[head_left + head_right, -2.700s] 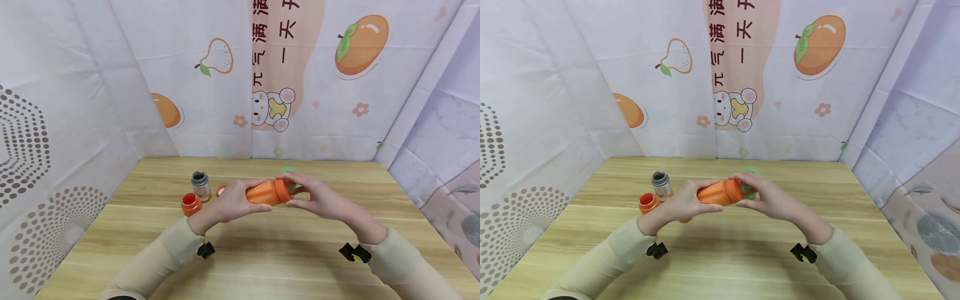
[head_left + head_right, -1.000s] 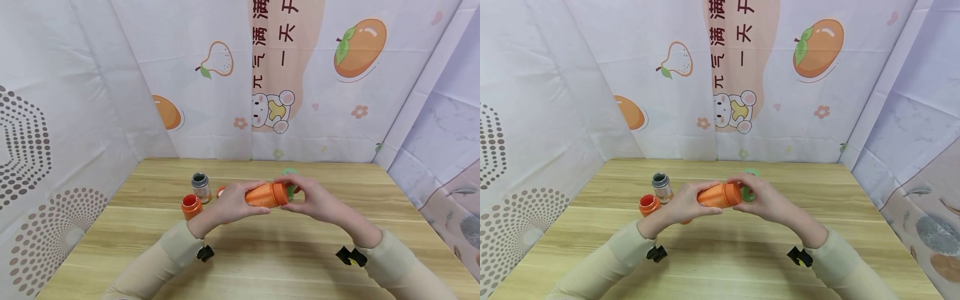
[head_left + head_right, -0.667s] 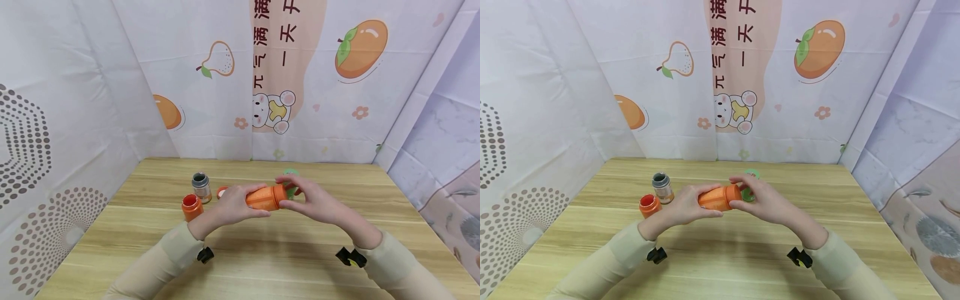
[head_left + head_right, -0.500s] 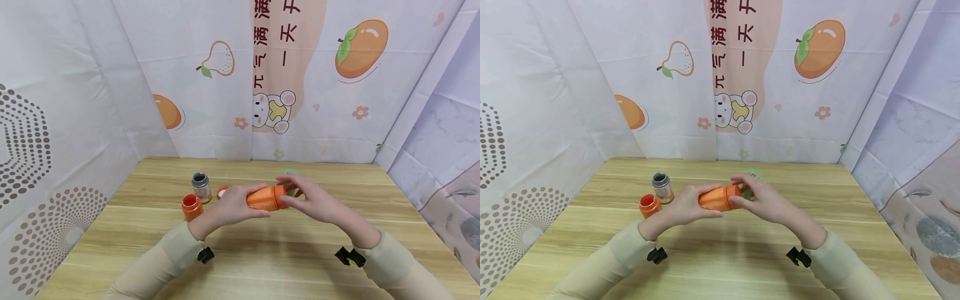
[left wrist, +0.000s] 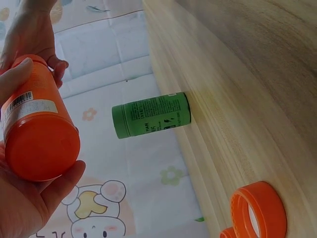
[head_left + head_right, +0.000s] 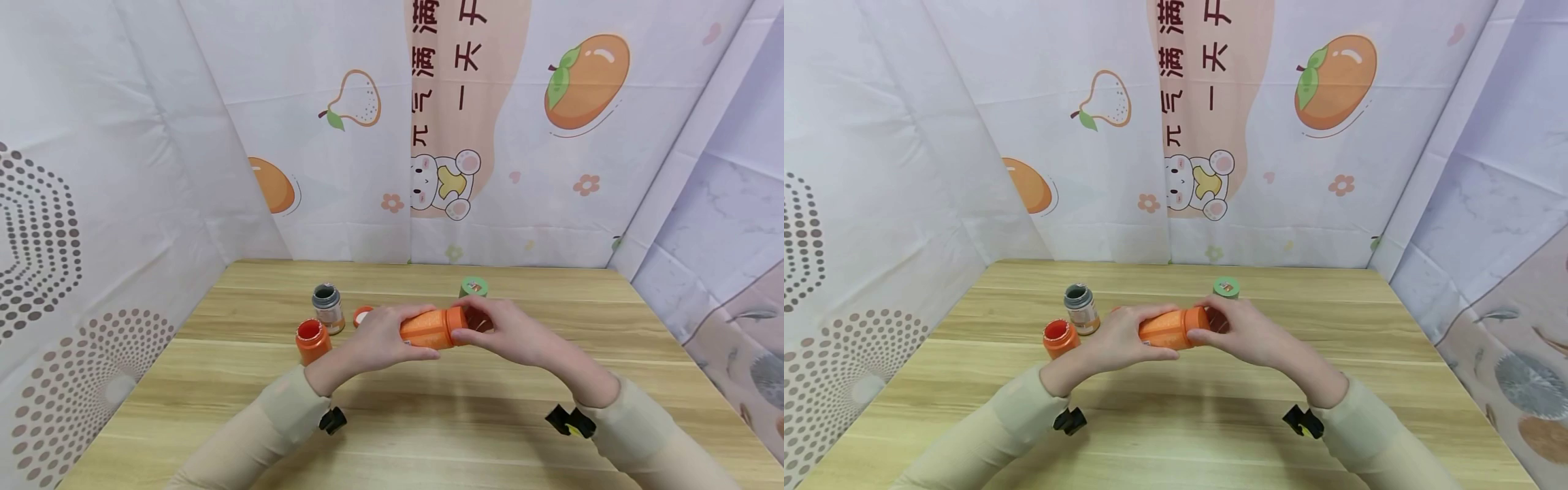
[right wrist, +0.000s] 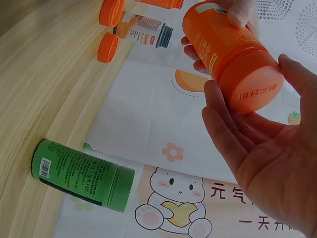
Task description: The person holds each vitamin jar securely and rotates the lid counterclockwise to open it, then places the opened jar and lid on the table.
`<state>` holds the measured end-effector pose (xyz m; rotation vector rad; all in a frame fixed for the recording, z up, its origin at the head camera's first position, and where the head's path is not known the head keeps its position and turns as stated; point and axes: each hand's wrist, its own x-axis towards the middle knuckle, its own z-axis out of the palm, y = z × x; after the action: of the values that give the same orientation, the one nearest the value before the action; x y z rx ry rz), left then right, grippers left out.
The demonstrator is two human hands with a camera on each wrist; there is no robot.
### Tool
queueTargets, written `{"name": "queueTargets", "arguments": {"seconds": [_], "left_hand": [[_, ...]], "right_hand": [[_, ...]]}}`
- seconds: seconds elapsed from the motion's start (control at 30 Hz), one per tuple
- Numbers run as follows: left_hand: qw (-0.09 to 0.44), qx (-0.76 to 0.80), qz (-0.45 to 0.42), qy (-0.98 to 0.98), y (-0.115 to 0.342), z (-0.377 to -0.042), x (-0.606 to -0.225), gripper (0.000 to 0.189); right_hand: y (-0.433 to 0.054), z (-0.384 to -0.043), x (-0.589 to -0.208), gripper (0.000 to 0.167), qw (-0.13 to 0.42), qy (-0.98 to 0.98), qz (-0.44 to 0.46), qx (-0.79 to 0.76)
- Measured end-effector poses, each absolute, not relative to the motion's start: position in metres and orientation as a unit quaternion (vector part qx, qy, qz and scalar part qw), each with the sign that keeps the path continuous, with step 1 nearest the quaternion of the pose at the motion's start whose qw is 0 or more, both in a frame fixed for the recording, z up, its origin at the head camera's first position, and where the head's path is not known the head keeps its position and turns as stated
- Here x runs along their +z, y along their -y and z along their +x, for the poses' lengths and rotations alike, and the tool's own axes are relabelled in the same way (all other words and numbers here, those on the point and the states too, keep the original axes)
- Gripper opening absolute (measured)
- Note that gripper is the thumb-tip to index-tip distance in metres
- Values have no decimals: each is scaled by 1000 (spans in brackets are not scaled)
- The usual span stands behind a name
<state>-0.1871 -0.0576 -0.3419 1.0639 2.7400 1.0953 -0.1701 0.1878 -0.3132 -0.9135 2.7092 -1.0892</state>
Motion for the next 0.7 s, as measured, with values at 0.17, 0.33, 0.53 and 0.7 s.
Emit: {"name": "queueTargets", "arguments": {"seconds": [0.17,0.33,0.53,0.7], "left_hand": [[-4,346,333,-877,59,-187,-340,59],[2,344,329,-879,59,-187,-340,59],[4,343,330,-879,60,-188,-340,60],[3,345,331,-878,61,-188,-339,60]], "right_hand": [[-187,-170,-313,46,18,-875,-323,-360],[-188,-169,-312,52,-1,-870,-341,-356],[-188,-170,-313,56,-24,-863,-361,-354],[-188,-170,-313,57,-44,-863,-369,-343]]}}
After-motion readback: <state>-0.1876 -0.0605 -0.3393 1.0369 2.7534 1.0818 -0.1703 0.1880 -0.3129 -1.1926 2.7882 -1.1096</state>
